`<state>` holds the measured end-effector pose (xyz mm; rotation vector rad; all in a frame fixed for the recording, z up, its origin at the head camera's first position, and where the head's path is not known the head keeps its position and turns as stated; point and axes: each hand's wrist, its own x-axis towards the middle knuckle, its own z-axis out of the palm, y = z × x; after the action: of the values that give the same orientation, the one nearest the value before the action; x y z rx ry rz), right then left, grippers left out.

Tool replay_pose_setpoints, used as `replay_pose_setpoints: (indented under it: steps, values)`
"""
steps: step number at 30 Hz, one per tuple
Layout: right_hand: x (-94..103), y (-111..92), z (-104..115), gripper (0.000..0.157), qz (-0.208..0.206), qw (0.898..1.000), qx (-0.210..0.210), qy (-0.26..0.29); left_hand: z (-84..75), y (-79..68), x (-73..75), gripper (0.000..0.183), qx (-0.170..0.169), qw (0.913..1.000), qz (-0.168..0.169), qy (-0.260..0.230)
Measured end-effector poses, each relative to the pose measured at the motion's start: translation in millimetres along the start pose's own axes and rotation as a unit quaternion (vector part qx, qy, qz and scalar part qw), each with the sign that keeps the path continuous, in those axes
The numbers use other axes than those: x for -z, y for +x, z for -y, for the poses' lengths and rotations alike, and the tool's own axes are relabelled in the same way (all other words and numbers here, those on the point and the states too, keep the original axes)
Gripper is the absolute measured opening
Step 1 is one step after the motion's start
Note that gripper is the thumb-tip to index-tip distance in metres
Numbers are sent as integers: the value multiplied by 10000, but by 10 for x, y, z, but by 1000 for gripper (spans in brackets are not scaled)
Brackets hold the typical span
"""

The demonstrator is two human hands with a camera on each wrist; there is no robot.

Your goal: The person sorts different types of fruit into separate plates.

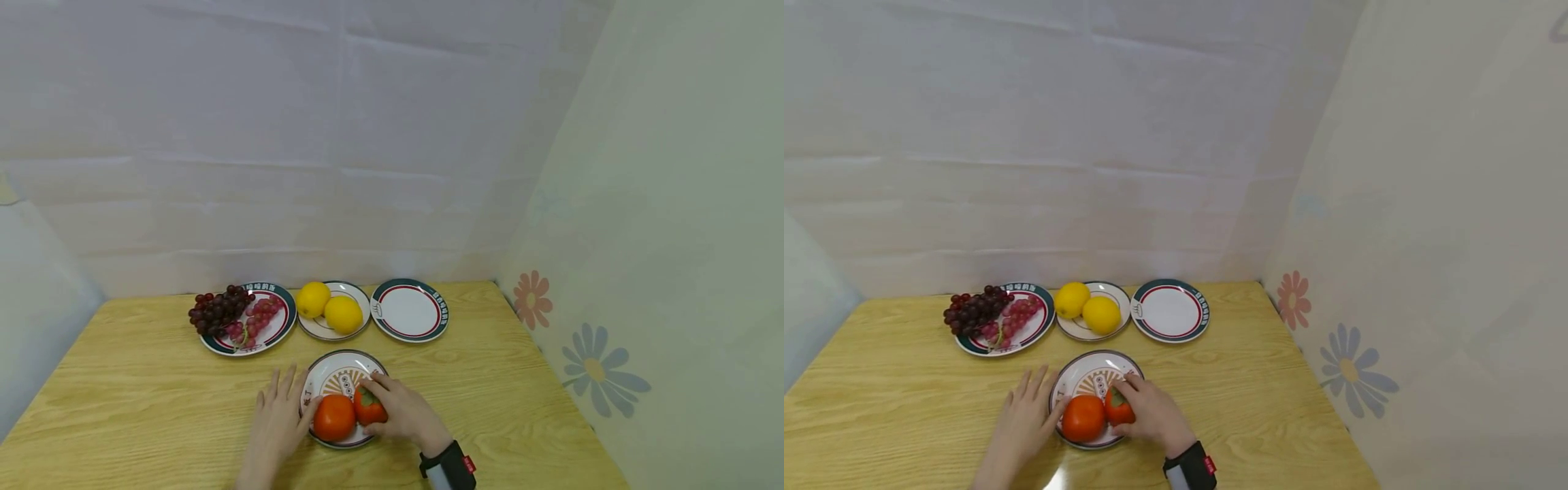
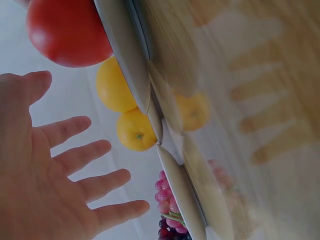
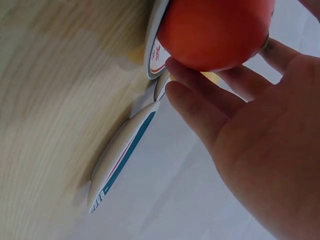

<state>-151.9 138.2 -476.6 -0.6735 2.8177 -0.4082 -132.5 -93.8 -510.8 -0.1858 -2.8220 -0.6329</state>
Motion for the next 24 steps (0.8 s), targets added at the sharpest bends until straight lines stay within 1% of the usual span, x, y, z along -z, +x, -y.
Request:
replay_pose_setpoints:
  steps: [4,8,10,12,14,16,20,22,24]
  values:
    - [-11,40,9,67,-17,10000,-70,6,9,-9,9,53,82,9999,-62,1]
    - [16,119,-45,65,-127,9998,140,-90,3,-4,42,53,109,9999,-12,4]
    - [63,170,-101,65,-262,9993,221,-139,-6,0,60,54,108,9999,50,-19]
    - [139,229,-175,66,-428,9988,206,-79,-16,3,75,54,114,9999,110,-5]
    - [231,303,-272,67,-693,9975,123,7,-26,6,87,55,142,9998,162,-15]
    - [326,399,-401,67,-1090,9940,80,-44,-37,8,97,55,157,9997,189,-20]
    - [470,623,-709,65,-1827,9825,-192,-306,-52,5,112,55,129,9997,192,-16]
    - [521,734,-849,65,-2056,9772,-389,-369,-57,0,117,54,109,9998,186,-9]
    - [552,839,-971,64,-2181,9738,-546,-327,-64,-7,121,54,105,9998,191,2]
